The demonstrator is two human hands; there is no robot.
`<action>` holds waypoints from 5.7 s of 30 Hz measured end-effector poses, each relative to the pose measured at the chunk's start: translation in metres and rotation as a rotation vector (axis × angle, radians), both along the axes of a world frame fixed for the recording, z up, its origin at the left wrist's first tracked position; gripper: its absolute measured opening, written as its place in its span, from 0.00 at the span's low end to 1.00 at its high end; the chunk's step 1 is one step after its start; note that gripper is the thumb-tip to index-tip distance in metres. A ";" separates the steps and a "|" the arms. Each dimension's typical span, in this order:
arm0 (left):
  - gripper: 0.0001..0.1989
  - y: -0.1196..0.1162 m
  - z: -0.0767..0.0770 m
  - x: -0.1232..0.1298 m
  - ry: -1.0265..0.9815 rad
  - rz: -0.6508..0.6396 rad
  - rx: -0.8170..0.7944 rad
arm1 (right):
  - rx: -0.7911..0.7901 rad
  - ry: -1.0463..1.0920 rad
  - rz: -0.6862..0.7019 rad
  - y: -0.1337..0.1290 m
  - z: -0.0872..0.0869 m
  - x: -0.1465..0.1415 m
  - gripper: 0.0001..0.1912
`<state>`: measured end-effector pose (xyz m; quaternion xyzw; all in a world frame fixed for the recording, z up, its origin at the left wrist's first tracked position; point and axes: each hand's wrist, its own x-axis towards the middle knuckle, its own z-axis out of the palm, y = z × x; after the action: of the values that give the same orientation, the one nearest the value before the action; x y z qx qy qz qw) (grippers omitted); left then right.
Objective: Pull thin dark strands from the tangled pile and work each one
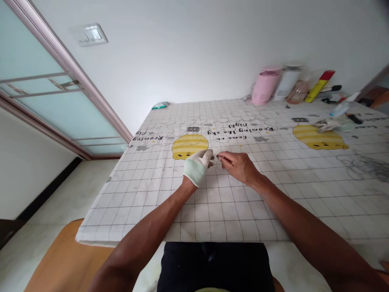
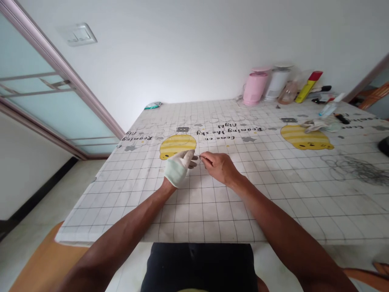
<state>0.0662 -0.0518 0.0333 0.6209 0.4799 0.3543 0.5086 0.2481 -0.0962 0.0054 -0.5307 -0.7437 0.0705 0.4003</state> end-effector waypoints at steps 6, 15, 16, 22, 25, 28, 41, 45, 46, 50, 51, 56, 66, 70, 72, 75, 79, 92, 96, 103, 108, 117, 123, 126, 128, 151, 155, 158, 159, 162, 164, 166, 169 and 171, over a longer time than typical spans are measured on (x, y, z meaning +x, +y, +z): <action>0.13 -0.003 -0.015 0.008 0.087 -0.215 -0.054 | -0.008 0.025 -0.026 0.000 -0.002 0.005 0.12; 0.12 -0.011 -0.015 0.016 0.122 -0.162 -0.083 | -0.002 0.046 -0.099 -0.001 0.003 -0.006 0.08; 0.13 -0.012 -0.014 0.015 0.153 -0.167 -0.068 | -0.001 0.050 -0.109 0.000 0.002 -0.007 0.08; 0.14 -0.003 0.000 0.002 0.180 -0.120 0.106 | 0.028 0.045 -0.069 0.000 0.001 -0.004 0.10; 0.13 0.005 0.006 -0.004 0.096 -0.026 0.052 | 0.033 0.035 -0.007 -0.003 0.003 -0.004 0.12; 0.13 0.010 0.004 -0.006 0.083 -0.011 -0.022 | 0.036 0.017 0.076 -0.006 0.004 -0.007 0.12; 0.22 0.006 0.000 0.000 0.462 0.004 0.106 | 0.032 -0.108 0.137 -0.003 -0.009 -0.015 0.14; 0.22 0.003 -0.002 -0.003 0.330 -0.009 0.088 | 0.051 -0.118 0.144 -0.001 -0.012 -0.014 0.15; 0.21 0.002 -0.003 -0.003 0.283 -0.016 0.078 | 0.061 -0.123 0.148 0.000 -0.013 -0.013 0.15; 0.18 0.000 -0.003 -0.003 0.147 -0.025 -0.021 | 0.087 -0.129 0.137 0.001 -0.014 -0.008 0.12; 0.17 0.000 -0.002 -0.003 0.139 -0.021 -0.037 | 0.086 -0.137 0.121 0.001 -0.015 -0.007 0.12; 0.15 0.000 0.001 0.000 0.146 -0.023 -0.055 | 0.087 -0.147 0.112 0.001 -0.016 -0.004 0.13; 0.18 0.002 -0.009 0.001 -0.061 -0.044 -0.079 | 0.088 -0.116 0.136 0.001 0.000 0.004 0.13; 0.21 0.004 -0.011 -0.003 -0.145 -0.052 -0.071 | 0.116 -0.008 0.049 -0.002 0.006 0.011 0.12; 0.23 0.001 -0.010 -0.004 -0.122 -0.106 -0.078 | 0.144 0.047 0.000 -0.003 0.008 0.012 0.11; 0.21 -0.006 -0.006 0.000 -0.028 -0.278 -0.058 | 0.173 0.080 -0.050 -0.004 0.009 0.009 0.11; 0.14 -0.016 -0.003 0.010 0.097 -0.316 -0.067 | 0.167 0.050 -0.063 -0.004 0.006 0.004 0.11; 0.08 0.005 -0.008 0.005 -0.128 -0.025 -0.247 | 0.164 0.027 -0.075 -0.002 0.005 0.017 0.08; 0.07 0.004 -0.010 0.007 -0.097 -0.053 -0.280 | 0.176 -0.013 -0.076 -0.002 0.003 0.020 0.09; 0.11 0.002 -0.013 0.007 -0.125 -0.135 -0.288 | 0.187 -0.037 -0.051 -0.001 0.002 0.019 0.08; 0.17 0.004 -0.013 0.006 -0.187 -0.196 -0.312 | 0.223 -0.077 -0.035 -0.001 0.000 0.017 0.08; 0.09 -0.011 -0.011 0.013 -0.251 -0.015 -0.271 | 0.280 -0.238 -0.064 -0.003 0.003 0.018 0.13; 0.09 -0.013 -0.011 0.013 -0.187 -0.058 -0.230 | 0.282 -0.096 -0.008 0.002 0.000 0.027 0.10; 0.11 -0.008 -0.007 0.006 -0.122 -0.087 -0.149 | 0.276 -0.129 0.055 0.001 0.000 0.028 0.11; 0.12 -0.004 -0.003 0.002 -0.125 -0.082 -0.112 | 0.260 -0.170 0.087 -0.002 0.001 0.025 0.11; 0.12 0.010 0.005 -0.010 -0.033 -0.145 -0.111 | 0.183 -0.285 0.162 -0.011 0.002 0.010 0.13; 0.10 0.013 0.000 -0.009 -0.068 -0.111 -0.133 | 0.182 -0.329 0.221 -0.013 0.000 0.005 0.14; 0.08 0.015 -0.004 -0.007 -0.098 -0.087 -0.173 | 0.190 -0.359 0.260 -0.014 -0.004 0.002 0.14; 0.07 0.016 -0.005 -0.007 -0.103 -0.076 -0.187 | 0.187 -0.358 0.269 -0.014 -0.005 0.001 0.13; 0.10 0.020 -0.010 -0.009 -0.098 -0.015 -0.195 | 0.171 -0.344 0.282 -0.013 -0.006 0.001 0.13; 0.14 0.024 -0.013 -0.012 -0.032 0.048 -0.138 | 0.163 -0.321 0.261 -0.012 -0.006 0.004 0.12; 0.17 0.026 -0.017 -0.014 0.106 0.082 -0.066 | 0.164 -0.260 0.213 -0.008 -0.006 0.010 0.11; 0.19 0.028 -0.023 -0.014 0.371 0.051 0.042 | 0.158 -0.151 0.126 0.002 -0.006 0.028 0.09; 0.19 0.027 -0.027 -0.011 0.506 0.015 0.123 | 0.133 -0.122 0.075 0.012 -0.005 0.046 0.08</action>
<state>0.0556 -0.0244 0.0060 0.7159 0.5740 0.2200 0.3312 0.2942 -0.0843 0.0000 -0.4779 -0.7893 0.0035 0.3856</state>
